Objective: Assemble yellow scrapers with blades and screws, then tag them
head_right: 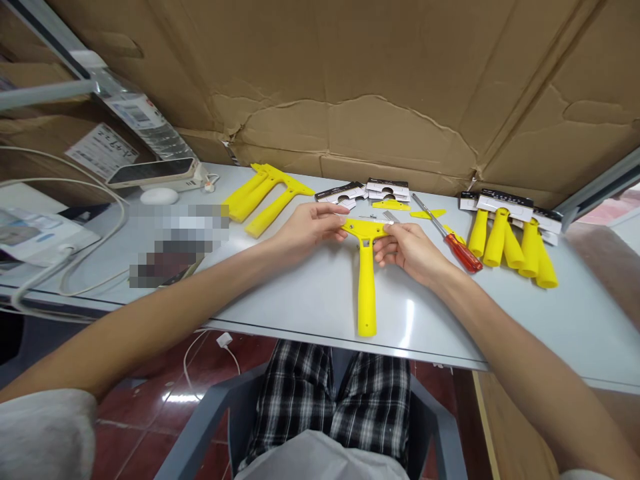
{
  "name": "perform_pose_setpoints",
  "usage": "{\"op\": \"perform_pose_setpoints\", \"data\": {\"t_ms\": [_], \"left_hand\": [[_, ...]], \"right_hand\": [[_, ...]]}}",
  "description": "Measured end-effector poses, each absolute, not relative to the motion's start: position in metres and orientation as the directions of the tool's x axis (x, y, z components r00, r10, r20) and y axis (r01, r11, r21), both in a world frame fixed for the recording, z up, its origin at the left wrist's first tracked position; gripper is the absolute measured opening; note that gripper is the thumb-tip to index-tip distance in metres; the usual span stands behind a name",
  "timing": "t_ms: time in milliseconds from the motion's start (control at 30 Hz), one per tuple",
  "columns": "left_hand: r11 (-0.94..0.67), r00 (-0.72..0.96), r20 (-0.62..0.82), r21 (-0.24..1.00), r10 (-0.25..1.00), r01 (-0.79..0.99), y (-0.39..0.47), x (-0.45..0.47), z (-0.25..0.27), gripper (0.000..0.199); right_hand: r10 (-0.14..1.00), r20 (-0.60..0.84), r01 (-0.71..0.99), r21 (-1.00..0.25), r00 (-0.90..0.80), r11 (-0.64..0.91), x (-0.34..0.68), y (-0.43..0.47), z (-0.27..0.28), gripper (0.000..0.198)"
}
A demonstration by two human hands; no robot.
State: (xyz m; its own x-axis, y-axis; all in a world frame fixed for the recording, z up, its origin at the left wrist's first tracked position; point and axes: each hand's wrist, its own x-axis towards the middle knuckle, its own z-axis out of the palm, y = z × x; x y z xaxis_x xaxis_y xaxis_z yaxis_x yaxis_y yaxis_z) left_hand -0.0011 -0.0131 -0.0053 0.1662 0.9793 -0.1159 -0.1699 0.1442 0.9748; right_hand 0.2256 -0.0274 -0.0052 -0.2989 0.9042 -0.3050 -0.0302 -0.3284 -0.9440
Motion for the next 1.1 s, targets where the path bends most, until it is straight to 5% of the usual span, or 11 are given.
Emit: {"op": "perform_pose_setpoints", "data": {"t_ms": [267,1100], "left_hand": [[0.244,0.287,-0.188,0.954,0.939,-0.176,-0.019,0.004,-0.007,0.008],[0.284,0.324,-0.219,0.944,0.92,-0.169,-0.018,0.004,-0.006,0.016]], "right_hand": [[0.906,-0.293,-0.042,-0.946,-0.307,-0.32,0.223,-0.029,-0.006,0.021],[0.9,-0.272,-0.071,-0.947,-0.341,-0.313,0.219,-0.033,-0.005,0.02]]}}
